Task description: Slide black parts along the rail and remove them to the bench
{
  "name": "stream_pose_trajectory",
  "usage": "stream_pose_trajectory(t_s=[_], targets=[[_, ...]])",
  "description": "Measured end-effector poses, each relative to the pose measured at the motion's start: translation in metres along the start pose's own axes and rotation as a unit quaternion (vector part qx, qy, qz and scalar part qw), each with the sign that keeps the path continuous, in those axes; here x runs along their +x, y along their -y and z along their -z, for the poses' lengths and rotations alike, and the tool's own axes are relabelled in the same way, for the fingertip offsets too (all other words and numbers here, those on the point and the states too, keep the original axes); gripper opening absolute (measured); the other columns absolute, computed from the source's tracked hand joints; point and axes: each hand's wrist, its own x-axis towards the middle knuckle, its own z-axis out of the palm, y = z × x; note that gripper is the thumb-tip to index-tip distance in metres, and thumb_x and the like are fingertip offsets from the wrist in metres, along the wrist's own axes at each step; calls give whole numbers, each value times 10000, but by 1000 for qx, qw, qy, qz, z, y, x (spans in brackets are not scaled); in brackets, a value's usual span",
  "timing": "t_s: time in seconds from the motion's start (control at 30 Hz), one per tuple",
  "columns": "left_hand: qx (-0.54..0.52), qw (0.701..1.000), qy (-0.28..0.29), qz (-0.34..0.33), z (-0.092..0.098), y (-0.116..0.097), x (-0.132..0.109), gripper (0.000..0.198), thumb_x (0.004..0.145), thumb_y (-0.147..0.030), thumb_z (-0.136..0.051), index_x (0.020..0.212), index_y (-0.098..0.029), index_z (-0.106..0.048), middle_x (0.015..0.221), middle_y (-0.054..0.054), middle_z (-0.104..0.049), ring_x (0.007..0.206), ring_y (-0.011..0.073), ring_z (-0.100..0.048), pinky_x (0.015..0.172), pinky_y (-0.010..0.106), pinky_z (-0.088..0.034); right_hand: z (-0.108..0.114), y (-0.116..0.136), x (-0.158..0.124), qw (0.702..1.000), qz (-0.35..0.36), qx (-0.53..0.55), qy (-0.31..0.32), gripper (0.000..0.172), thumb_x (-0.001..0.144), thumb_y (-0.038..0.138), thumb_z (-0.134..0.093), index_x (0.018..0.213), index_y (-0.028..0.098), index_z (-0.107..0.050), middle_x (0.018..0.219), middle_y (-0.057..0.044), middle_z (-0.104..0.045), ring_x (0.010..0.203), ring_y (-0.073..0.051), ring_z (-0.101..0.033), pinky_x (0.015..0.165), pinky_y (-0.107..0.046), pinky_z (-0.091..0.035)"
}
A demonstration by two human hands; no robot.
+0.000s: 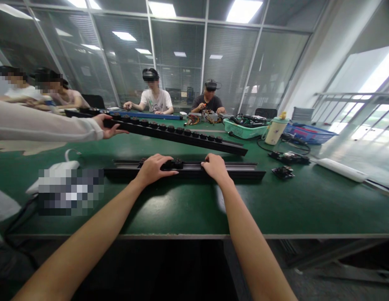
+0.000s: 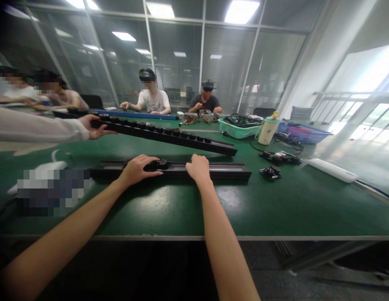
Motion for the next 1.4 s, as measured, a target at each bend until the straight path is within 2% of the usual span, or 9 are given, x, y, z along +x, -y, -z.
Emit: stream_pose_trajectory(t_s=[0.73,0.97,1.4], targets=[[-18,1000,13,17,1,-1,0,630,829,-735,-661,1188,-220,-719,1144,117,-749,1074,314,-664,1006,482,-518,-1,-1,0,1000,3,-11,-1,337,951,262,-525,1187,112,-712,1197,-167,-735,1175,-292,-634,974,-362,-454],[-8,1000,8,7,1,0,-1,675,837,-747,-647,1188,-175,-717,1135,144,-750,1048,314,-667,986,473,-526,1,1,-1,1000,11,-16,0,331,964,275,-529,1176,100,-714,1180,-174,-736,1169,-291,-635,965,-353,-448],[-3,1000,11,14,3,-1,-3,639,839,-741,-650,1198,-216,-708,1139,120,-744,1072,304,-663,985,464,-530,1,-4,1,1000,18,-21,7,324,960,293,-551,1172,115,-719,1175,-155,-745,1167,-282,-646,954,-331,-454]])
